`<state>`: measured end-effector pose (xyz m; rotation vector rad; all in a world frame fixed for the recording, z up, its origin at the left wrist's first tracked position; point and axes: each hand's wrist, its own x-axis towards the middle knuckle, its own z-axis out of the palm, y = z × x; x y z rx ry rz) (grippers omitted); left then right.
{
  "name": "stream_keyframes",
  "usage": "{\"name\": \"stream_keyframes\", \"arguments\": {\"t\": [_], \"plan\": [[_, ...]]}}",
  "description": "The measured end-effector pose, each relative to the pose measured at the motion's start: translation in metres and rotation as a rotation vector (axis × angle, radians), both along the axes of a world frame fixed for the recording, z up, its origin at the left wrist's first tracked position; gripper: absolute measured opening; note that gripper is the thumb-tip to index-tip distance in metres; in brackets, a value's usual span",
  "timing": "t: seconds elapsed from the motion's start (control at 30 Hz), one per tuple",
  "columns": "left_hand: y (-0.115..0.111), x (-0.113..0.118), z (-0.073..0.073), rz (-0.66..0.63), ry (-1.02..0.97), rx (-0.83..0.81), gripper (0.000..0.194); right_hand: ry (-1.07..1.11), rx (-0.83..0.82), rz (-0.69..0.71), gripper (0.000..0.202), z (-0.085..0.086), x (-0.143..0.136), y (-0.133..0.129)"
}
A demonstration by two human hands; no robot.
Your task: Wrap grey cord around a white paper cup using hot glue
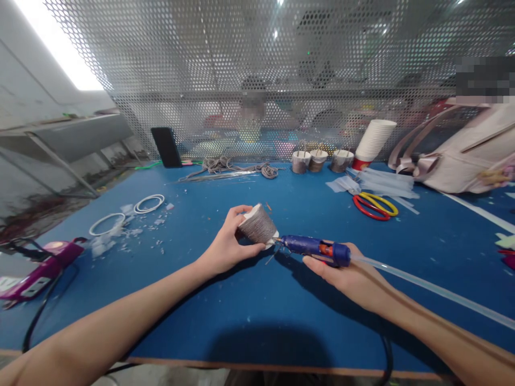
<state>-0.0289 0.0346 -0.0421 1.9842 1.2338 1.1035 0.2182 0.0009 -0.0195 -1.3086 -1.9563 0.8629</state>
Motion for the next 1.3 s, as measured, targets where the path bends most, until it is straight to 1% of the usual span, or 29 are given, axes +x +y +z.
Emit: {"name": "stream_keyframes", "arguments": {"t": [0.23, 0.4, 0.53, 0.63, 0.8, 1.03, 1.2, 1.3], "plan": [[0.002, -0.002, -0.001, -0.011, -0.011, -0.066, 0.038, -0.020, -0.133, -0.001, 0.043, -0.005, 0.007, 0.006], [0.004, -0.003, -0.002, -0.034, -0.029, -0.086, 0.036, -0.007, -0.157, 0.069, 0.044, -0.004, 0.009, 0.007], [0.004, -0.004, -0.002, -0.055, -0.033, -0.124, 0.040, -0.003, -0.266, 0.011, 0.046, -0.003, 0.009, 0.010], [0.004, -0.005, -0.001, -0.067, -0.037, -0.148, 0.041, 0.008, -0.304, -0.003, 0.046, -0.004, 0.011, 0.012], [0.005, -0.005, -0.001, -0.083, -0.061, -0.174, 0.038, 0.017, -0.314, 0.000, 0.048, -0.008, 0.013, 0.014], [0.005, -0.004, -0.002, -0.073, -0.043, -0.185, 0.042, -0.018, -0.324, 0.036, 0.045, -0.002, 0.007, 0.006], [0.006, -0.004, -0.004, -0.078, -0.043, -0.175, 0.041, -0.054, -0.232, 0.089, 0.043, 0.001, 0.002, 0.001], [0.006, -0.005, -0.005, -0.077, -0.035, -0.196, 0.041, -0.056, -0.248, 0.065, 0.043, 0.001, 0.003, 0.002]]}}
